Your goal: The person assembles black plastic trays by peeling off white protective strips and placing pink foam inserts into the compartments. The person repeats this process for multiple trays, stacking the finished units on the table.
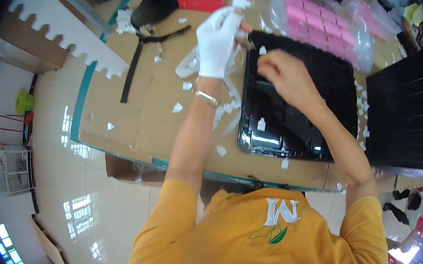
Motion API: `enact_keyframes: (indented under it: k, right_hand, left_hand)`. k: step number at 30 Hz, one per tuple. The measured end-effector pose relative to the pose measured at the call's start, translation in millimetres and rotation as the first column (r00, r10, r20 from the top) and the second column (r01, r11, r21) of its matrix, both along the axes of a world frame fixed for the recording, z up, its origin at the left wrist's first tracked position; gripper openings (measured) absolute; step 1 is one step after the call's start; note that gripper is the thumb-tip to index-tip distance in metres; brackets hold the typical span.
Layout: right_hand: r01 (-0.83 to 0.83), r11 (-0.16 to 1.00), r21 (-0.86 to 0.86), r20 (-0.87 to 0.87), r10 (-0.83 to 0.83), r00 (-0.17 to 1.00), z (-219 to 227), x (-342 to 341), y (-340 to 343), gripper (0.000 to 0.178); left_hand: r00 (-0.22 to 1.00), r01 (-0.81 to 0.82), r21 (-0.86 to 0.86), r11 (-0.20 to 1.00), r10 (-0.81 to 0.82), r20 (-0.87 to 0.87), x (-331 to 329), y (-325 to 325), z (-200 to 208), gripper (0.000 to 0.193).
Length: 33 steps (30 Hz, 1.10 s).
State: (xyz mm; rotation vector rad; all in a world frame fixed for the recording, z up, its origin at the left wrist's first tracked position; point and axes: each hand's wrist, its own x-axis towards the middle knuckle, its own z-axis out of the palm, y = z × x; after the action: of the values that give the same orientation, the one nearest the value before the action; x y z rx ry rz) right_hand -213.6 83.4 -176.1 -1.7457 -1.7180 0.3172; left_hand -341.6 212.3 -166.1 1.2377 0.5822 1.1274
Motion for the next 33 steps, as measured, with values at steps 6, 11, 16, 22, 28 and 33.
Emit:
enact_keyframes:
  k: [6,11,16,22,28,33]
  right_hand:
    - [0.201,0.974,0.104,-0.407,-0.143,0.902,44,5,79,0.037]
    - [0.19,0.979,0.072,-0.377,-0.15,0.914,49,-1,86,0.034]
    - [0.13,0.989,-0.067,-0.566,-0.144,0.812,76,-5,62,0.028]
    - [0.025,0.992,-0.122,-0.659,-0.1,0.745,85,47,30,0.026]
    - [0.102,0.967,-0.234,-0.089,-0.126,0.988,97,146,-32,0.011]
    - [0.097,0.896,-0.434,0.467,0.131,0.874,57,233,-75,0.013]
  left_hand:
    - [1.0,0.017,-0.046,0.999,-0.017,0.013,-2,-7,6,0.021]
    - [0.983,-0.156,0.268,0.951,0.176,-0.053,3,2,-15,0.017]
    - [0.839,-0.336,0.68,0.652,0.535,-0.098,6,0,-23,0.015]
    - [0.893,-0.252,0.66,0.708,0.433,-0.123,12,-3,-22,0.015]
    - [0.984,-0.154,0.229,0.961,0.171,-0.053,5,1,-14,0.027]
    - [0.968,-0.246,0.174,0.953,0.251,-0.008,3,4,-15,0.024]
